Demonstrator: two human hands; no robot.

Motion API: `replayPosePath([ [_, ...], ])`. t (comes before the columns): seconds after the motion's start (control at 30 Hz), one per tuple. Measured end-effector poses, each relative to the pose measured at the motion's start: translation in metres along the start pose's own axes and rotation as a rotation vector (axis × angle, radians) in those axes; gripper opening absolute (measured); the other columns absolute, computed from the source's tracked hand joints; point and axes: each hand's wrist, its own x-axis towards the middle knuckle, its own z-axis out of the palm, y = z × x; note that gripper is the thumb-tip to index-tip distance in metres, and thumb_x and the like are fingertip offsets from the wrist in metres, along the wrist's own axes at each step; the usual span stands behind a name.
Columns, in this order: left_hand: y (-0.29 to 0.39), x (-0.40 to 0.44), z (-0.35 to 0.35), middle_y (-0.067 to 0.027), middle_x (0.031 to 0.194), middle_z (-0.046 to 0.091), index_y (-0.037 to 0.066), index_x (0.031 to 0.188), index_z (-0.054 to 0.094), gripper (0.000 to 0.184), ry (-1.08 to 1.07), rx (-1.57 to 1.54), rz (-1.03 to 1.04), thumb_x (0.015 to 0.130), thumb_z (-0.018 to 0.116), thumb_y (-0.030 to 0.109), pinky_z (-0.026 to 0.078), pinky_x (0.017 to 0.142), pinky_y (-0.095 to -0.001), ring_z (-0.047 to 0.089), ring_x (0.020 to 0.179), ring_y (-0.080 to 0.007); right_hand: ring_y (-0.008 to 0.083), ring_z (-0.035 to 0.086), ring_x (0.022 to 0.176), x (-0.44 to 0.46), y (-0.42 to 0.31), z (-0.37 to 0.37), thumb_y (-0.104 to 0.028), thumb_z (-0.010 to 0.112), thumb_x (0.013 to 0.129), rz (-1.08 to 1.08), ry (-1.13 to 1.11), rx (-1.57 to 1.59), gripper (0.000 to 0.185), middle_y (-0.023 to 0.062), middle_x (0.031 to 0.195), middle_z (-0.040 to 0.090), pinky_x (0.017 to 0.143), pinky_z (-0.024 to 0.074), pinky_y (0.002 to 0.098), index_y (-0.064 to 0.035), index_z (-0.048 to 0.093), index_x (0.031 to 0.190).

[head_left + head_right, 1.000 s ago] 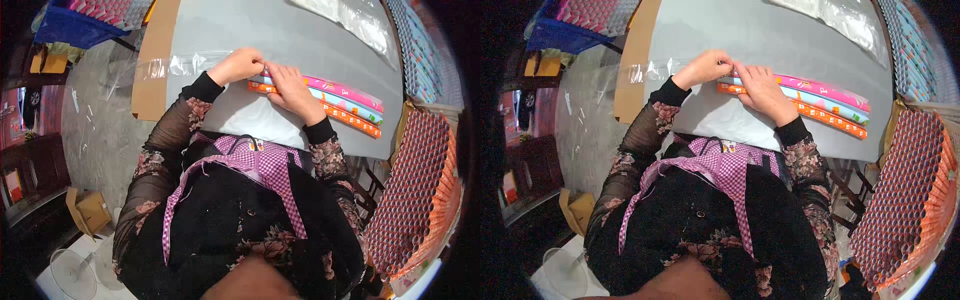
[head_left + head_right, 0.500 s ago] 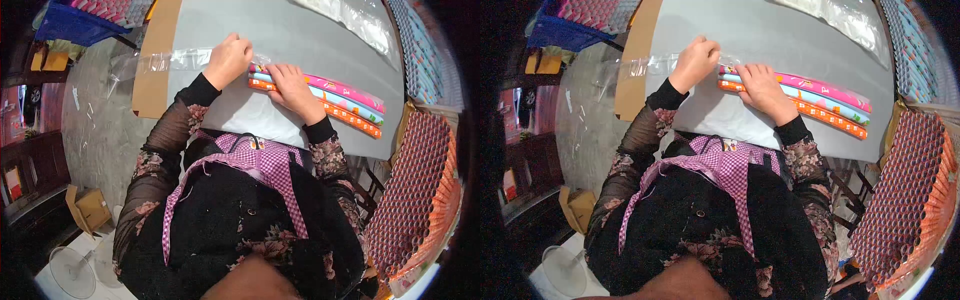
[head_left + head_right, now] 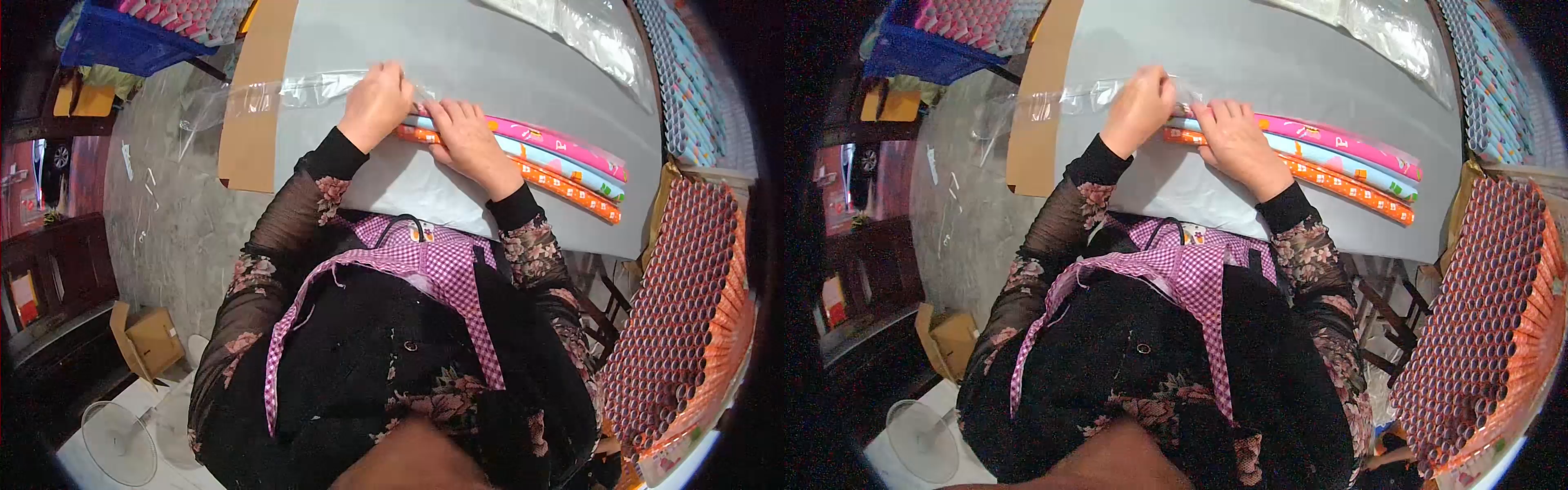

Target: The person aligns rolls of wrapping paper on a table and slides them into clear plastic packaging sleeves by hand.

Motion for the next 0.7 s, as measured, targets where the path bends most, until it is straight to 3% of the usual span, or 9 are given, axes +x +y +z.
replayPosePath([
  [0.07, -0.01, 0.003, 0.003, -0.0224, 0.096, 0.061, 0.002, 0.094, 0.06, 0.018, 0.135, 0.03, 0.114, 0.089, 0.056, 0.018, 0.053, 0.069, -0.0516, 0.063, 0.079, -0.0435, 0.0335, 0.052, 0.113, -0.001, 0.001, -0.001, -0.017, 0.072, 0.073, -0.009, 0.004, -0.015, 0.065, 0.0163, 0.121, 0.054, 0.097, 0.0414, 0.0444, -0.004, 0.048, 0.132],
  [0.2, -0.015, -0.002, 0.0, -0.0199, 0.093, 0.06, 0.003, 0.098, 0.059, 0.013, 0.193, 0.043, 0.145, 0.086, 0.061, 0.01, 0.053, 0.068, -0.0496, 0.063, 0.079, -0.0423, 0.0333, 0.051, 0.113, 0.0, 0.001, -0.002, -0.017, 0.072, 0.073, -0.014, 0.017, -0.017, 0.065, 0.0163, 0.121, 0.054, 0.098, 0.0414, 0.0446, -0.004, 0.048, 0.133],
  [0.33, -0.023, -0.008, 0.005, -0.0196, 0.09, 0.062, 0.002, 0.096, 0.06, 0.013, 0.167, -0.031, 0.079, 0.086, 0.062, 0.01, 0.052, 0.068, -0.0492, 0.063, 0.079, -0.0411, 0.0335, 0.052, 0.113, -0.003, 0.004, 0.0, -0.017, 0.071, 0.074, -0.01, 0.01, -0.012, 0.066, 0.0162, 0.121, 0.054, 0.097, 0.0417, 0.0447, -0.0041, 0.047, 0.134],
  [0.47, -0.027, -0.005, 0.003, -0.0213, 0.09, 0.065, -0.001, 0.084, 0.061, 0.01, 0.213, -0.195, 0.063, 0.087, 0.062, 0.009, 0.05, 0.073, -0.0486, 0.062, 0.082, -0.0416, 0.0333, 0.052, 0.112, -0.002, 0.004, 0.0, -0.016, 0.07, 0.073, -0.049, 0.067, 0.004, 0.071, 0.0166, 0.12, 0.055, 0.096, 0.0421, 0.0439, -0.0037, 0.045, 0.138],
  [0.57, -0.038, -0.001, 0.013, -0.0193, 0.083, 0.065, 0.001, 0.089, 0.064, 0.009, 0.265, -0.088, 0.115, 0.086, 0.065, 0.009, 0.051, 0.068, -0.0437, 0.064, 0.079, -0.0382, 0.0331, 0.053, 0.111, -0.002, 0.002, -0.003, -0.016, 0.07, 0.072, -0.041, 0.049, 0.015, 0.075, 0.017, 0.121, 0.055, 0.095, 0.0423, 0.0436, -0.0025, 0.042, 0.141],
  [0.7, -0.041, 0.0, 0.008, -0.0187, 0.086, 0.065, 0.001, 0.09, 0.063, 0.009, 0.284, -0.107, 0.1, 0.087, 0.065, 0.01, 0.051, 0.069, -0.0445, 0.064, 0.08, -0.0382, 0.0332, 0.052, 0.111, 0.004, -0.009, -0.016, -0.016, 0.069, 0.071, -0.018, -0.008, 0.033, 0.078, 0.0169, 0.121, 0.055, 0.096, 0.0418, 0.0437, -0.0011, 0.04, 0.141],
])
